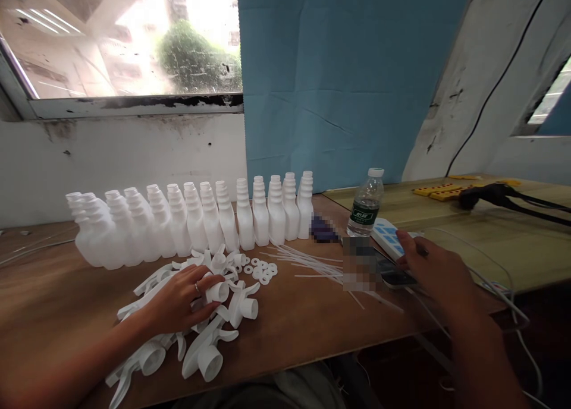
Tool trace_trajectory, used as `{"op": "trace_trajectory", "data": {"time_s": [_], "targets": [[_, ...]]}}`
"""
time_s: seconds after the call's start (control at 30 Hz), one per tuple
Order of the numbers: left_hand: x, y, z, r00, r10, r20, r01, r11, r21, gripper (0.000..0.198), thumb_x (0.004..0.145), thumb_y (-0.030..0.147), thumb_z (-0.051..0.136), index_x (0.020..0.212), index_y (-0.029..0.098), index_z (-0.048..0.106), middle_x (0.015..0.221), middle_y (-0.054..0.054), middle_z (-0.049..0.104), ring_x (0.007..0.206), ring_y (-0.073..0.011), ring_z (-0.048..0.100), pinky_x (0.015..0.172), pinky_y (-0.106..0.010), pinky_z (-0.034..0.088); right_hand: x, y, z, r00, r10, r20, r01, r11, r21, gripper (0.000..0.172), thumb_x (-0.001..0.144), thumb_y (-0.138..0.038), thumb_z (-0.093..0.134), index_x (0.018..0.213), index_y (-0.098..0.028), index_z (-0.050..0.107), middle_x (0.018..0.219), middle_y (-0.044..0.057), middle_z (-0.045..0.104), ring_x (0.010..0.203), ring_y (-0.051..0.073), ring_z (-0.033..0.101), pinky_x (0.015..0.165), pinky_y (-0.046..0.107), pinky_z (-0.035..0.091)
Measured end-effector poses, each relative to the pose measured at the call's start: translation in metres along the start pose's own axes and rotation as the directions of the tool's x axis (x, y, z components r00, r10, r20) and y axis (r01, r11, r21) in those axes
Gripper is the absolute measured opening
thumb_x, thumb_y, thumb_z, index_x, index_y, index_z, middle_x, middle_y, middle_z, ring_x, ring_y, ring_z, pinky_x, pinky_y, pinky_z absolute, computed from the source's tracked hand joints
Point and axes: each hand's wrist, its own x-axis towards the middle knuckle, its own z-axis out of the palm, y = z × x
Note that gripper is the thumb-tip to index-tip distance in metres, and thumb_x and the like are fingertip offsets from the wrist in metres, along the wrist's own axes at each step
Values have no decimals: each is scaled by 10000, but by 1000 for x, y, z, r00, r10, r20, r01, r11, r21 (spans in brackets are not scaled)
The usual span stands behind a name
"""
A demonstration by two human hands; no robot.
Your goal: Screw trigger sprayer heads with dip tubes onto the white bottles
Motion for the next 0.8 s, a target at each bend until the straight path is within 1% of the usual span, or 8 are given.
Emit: {"op": "trace_trajectory", "data": {"time_s": [0.13,0.23,0.33,0.43,0.67,0.8], "targets": [[0,0,0,1000,7,-12,-7,1000,-2,333,920,347,528,1205,174,527,928,-92,579,790,-237,548,725,-388,484,2,3,0,1000,7,-2,-7,1000,7,413,789,-624,375,724,-263,566,639,69,720,745,317,645,698,388,427],[1,0,-1,1000,16,-27,-16,1000,4,330,916,335,534,1203,174,526,918,-88,581,779,-233,550,717,-382,484,1,2,-1,1000,14,8,-13,1000,-7,419,786,-627,365,749,-263,568,652,64,725,758,316,647,711,387,429],[2,1,-2,999,26,-42,-26,1000,13,320,916,330,532,1195,173,530,905,-83,582,768,-226,552,709,-371,485,-1,0,-2,1000,-9,-8,9,1000,-18,411,780,-621,364,737,-261,558,650,62,724,772,317,648,711,386,433],[2,2,-3,998,32,-51,-31,999,18,307,918,330,523,1181,171,535,899,-84,582,762,-223,551,706,-369,486,-2,0,-2,1000,-23,-16,23,1000,-20,411,776,-617,363,707,-259,551,641,64,723,729,313,649,688,389,441],[1,0,-1,999,20,-34,-20,1000,-1,319,915,320,530,1203,183,516,919,-88,585,784,-229,554,724,-382,487,3,5,1,997,-80,-22,79,997,-23,447,754,-651,361,676,-263,570,618,65,724,743,342,666,656,401,449],[1,-1,0,1000,19,-25,-19,1000,1,323,917,322,529,1209,184,509,924,-92,586,788,-232,557,729,-387,483,3,6,0,999,-32,-1,32,999,-6,451,778,-645,367,706,-257,586,625,69,727,782,338,677,679,395,449]]}}
